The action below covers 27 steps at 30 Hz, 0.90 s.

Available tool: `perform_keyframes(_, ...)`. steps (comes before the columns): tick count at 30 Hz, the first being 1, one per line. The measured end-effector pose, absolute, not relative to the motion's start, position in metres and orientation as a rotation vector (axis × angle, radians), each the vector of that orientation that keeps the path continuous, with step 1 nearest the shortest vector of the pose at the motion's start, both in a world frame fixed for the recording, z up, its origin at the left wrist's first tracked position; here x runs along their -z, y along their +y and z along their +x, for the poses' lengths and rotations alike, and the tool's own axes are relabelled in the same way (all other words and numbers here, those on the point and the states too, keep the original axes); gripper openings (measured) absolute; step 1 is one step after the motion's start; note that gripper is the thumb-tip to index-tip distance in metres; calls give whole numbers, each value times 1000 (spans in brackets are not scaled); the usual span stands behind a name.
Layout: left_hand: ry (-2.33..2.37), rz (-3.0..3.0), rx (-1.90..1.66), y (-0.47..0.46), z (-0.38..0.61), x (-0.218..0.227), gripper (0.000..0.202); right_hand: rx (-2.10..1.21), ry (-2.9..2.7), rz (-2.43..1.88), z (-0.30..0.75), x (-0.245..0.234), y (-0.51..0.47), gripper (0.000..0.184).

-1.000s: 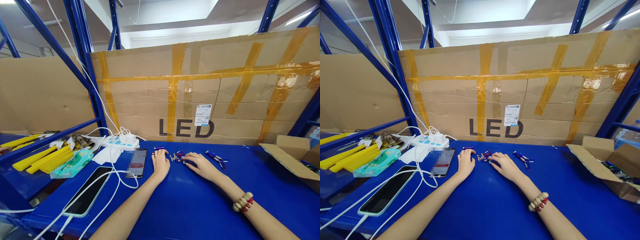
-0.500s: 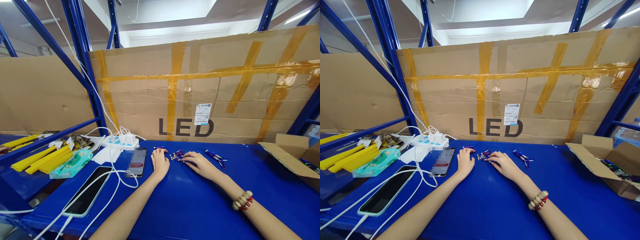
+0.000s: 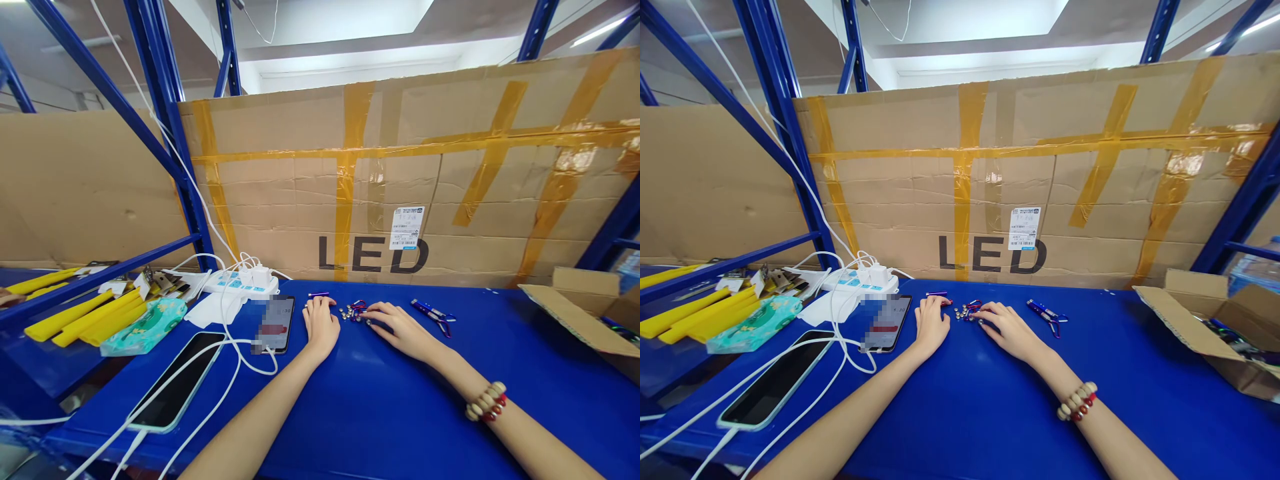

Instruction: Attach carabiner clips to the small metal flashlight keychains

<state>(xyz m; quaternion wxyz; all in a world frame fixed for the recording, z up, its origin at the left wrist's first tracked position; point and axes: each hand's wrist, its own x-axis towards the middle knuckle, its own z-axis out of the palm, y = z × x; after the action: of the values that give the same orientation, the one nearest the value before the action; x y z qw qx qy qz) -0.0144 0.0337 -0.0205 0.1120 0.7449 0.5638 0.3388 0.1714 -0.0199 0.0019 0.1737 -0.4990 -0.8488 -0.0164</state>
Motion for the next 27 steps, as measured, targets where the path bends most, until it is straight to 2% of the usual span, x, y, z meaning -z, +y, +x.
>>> perform_keyframes(11,1722,2191,-892,35,-13,21,23,139,-2449,-1418,140,8,-22,49)
perform_keyframes(18,1731,2057,-981,38,-10,24,33,179,-2436,-1450,136,12,-11,52)
perform_keyframes(22,1565,1935,-1287,40,-10,19,36,190,-2419,-1444,140,10,-13,46)
perform_keyframes(27,1348,1781,-1534,40,-11,15,36,156,-2371,-1431,150,7,-16,25)
